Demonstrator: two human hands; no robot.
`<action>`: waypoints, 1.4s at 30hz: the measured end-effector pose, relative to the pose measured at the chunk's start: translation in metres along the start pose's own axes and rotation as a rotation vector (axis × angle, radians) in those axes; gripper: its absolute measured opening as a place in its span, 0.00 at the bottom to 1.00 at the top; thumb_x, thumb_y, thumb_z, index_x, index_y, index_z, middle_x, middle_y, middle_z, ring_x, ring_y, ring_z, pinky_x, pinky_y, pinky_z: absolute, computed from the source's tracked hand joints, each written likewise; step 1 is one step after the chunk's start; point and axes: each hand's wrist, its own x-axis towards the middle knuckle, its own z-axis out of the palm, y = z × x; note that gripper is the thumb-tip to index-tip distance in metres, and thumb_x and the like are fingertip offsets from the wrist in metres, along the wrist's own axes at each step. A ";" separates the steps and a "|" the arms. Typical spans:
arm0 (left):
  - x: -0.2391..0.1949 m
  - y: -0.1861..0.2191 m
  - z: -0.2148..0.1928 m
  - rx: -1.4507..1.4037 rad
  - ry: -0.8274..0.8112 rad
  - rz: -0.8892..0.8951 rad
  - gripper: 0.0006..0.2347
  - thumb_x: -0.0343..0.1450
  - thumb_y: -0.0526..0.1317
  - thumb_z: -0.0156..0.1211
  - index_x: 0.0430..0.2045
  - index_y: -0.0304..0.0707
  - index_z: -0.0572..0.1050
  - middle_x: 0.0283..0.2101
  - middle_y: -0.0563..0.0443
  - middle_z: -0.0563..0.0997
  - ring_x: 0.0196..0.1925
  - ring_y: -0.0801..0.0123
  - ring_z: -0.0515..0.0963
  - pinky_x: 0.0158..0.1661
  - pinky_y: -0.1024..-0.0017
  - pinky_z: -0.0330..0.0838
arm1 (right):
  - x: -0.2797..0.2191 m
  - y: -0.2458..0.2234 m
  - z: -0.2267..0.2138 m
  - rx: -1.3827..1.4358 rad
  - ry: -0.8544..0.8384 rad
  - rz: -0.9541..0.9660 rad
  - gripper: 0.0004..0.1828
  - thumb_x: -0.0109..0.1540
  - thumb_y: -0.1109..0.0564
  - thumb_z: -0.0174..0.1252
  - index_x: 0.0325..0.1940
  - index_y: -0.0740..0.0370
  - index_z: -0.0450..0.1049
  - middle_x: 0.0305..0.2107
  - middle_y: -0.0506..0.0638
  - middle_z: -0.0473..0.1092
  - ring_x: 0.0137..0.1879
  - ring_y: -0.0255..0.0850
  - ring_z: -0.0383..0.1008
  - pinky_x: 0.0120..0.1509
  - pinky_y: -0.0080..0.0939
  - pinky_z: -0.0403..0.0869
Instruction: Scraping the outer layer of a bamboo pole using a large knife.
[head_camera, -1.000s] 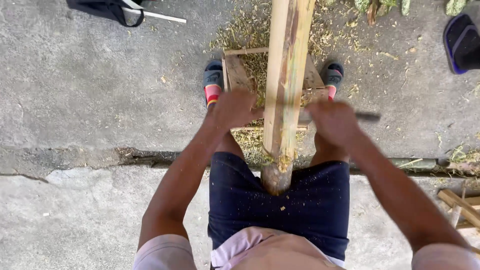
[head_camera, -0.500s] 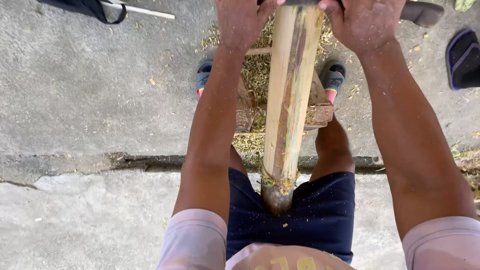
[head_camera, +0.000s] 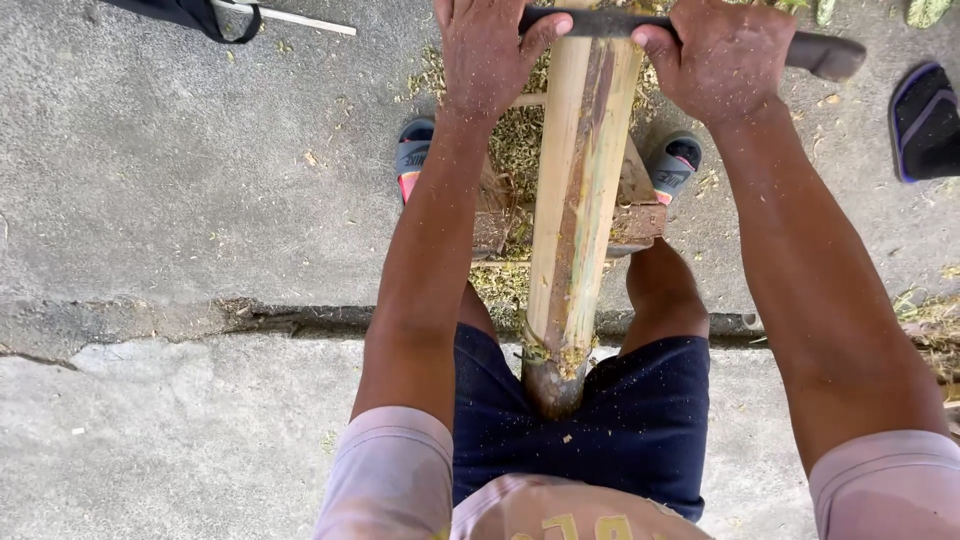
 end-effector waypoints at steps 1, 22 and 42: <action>0.001 0.005 -0.006 0.001 0.003 0.001 0.25 0.76 0.66 0.55 0.52 0.47 0.77 0.47 0.51 0.81 0.55 0.57 0.76 0.56 0.50 0.60 | -0.004 -0.001 0.002 -0.001 0.003 -0.002 0.23 0.76 0.36 0.46 0.36 0.50 0.73 0.23 0.41 0.67 0.26 0.37 0.69 0.34 0.40 0.64; -0.186 0.127 -0.111 0.077 -0.237 -0.162 0.26 0.74 0.67 0.47 0.28 0.42 0.74 0.34 0.50 0.74 0.43 0.55 0.72 0.49 0.54 0.60 | -0.173 -0.141 -0.082 0.236 -0.366 0.214 0.37 0.76 0.26 0.39 0.23 0.48 0.66 0.12 0.40 0.58 0.15 0.33 0.58 0.21 0.38 0.61; -0.190 0.139 -0.113 0.057 -0.432 -0.233 0.26 0.70 0.68 0.53 0.20 0.42 0.75 0.28 0.48 0.77 0.42 0.52 0.74 0.48 0.48 0.57 | -0.198 -0.136 -0.078 0.420 -0.435 0.287 0.32 0.69 0.29 0.53 0.21 0.54 0.70 0.10 0.44 0.62 0.13 0.36 0.61 0.19 0.41 0.63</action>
